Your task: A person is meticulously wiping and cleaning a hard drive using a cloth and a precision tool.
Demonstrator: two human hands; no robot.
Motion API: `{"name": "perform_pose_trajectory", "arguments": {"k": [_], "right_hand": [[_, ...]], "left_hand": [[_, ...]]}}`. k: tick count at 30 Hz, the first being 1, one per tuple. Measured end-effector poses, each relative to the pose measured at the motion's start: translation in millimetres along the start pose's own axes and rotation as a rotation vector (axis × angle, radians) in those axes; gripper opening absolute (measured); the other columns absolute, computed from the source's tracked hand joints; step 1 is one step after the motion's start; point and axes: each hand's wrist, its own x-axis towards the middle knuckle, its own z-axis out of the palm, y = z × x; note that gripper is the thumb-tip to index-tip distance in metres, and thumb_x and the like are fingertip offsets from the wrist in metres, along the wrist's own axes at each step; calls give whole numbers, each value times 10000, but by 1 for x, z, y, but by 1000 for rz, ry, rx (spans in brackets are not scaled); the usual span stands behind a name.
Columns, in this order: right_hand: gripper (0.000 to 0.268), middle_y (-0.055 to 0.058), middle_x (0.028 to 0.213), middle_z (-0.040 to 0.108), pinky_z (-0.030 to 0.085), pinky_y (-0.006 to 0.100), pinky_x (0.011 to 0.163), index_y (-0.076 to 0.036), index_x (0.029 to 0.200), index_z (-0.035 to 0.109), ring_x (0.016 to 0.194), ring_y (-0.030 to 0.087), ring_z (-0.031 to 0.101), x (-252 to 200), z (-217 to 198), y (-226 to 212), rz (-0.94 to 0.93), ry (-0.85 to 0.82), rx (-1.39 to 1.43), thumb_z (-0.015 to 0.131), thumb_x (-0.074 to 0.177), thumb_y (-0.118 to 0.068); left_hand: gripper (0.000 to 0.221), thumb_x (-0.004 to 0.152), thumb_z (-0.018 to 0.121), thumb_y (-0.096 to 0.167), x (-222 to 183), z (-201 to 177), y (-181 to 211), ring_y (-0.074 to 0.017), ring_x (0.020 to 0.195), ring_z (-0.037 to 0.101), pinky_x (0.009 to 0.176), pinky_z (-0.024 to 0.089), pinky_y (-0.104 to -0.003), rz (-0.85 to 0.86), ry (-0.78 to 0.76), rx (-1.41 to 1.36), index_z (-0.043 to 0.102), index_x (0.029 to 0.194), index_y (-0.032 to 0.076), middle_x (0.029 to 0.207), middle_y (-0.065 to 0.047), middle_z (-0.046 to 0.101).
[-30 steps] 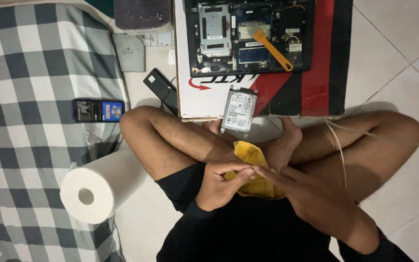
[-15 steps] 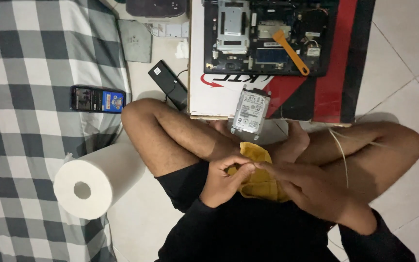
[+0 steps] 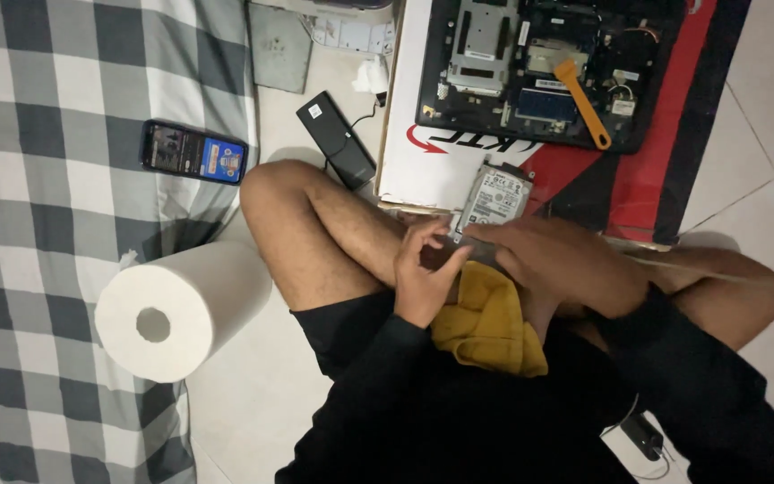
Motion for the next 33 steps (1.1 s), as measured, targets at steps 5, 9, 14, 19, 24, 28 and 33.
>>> {"name": "perform_pose_trajectory", "arguments": {"k": [5, 9, 14, 19, 24, 28, 33], "right_hand": [[444, 135, 942, 756, 575, 421, 640, -275, 1375, 645, 801, 345, 721, 26, 13, 26, 50, -90, -96, 418, 1000, -201], [485, 149, 842, 750, 547, 402, 525, -269, 1406, 625, 700, 331, 691, 25, 10, 18, 61, -93, -114, 402, 990, -157], [395, 167, 810, 741, 533, 425, 504, -225, 1299, 668, 677, 347, 682, 27, 7, 19, 26, -95, -145, 424, 993, -168], [306, 119, 783, 751, 514, 410, 499, -210, 1161, 698, 648, 304, 667, 34, 8, 20, 33, -102, -121, 443, 994, -188], [265, 112, 771, 739, 466, 394, 526, -158, 1048, 738, 649, 244, 612, 43, 20, 16, 113, -63, -254, 482, 987, -193], [270, 95, 935, 698, 505, 435, 733, -123, 1071, 712, 857, 332, 649, 33, 34, 35, -311, 269, -348, 628, 833, -216], [340, 106, 738, 753, 488, 375, 455, -162, 758, 767, 620, 240, 672, 71, 15, 28, 113, -199, -362, 604, 943, -396]], "left_hand": [[418, 843, 846, 53, -11, 22, -25, -267, 962, 699, 913, 509, -436, -211, 2, -59, 687, 1226, 1, 1039, -207, 741], [197, 822, 885, 120, -16, 30, -43, -100, 836, 652, 801, 539, -295, -409, 5, -159, 782, 985, 81, 863, -82, 775], [137, 817, 891, 125, -12, 32, -39, -63, 779, 655, 741, 563, -245, -496, 33, -310, 787, 906, 115, 834, -67, 790], [115, 824, 899, 149, -8, 29, -31, -64, 719, 661, 674, 578, -243, -536, 21, -360, 794, 865, 123, 787, -70, 783], [99, 851, 846, 117, -4, 32, -30, -81, 660, 635, 635, 573, -240, -582, -5, -400, 757, 875, 82, 719, -44, 737], [81, 859, 814, 73, -2, 32, -25, -85, 671, 610, 627, 561, -253, -557, 14, -374, 741, 884, 48, 708, -57, 715], [72, 872, 798, 68, 3, 26, -5, -80, 651, 578, 598, 529, -240, -536, 9, -367, 741, 866, 25, 637, -60, 663]]}}
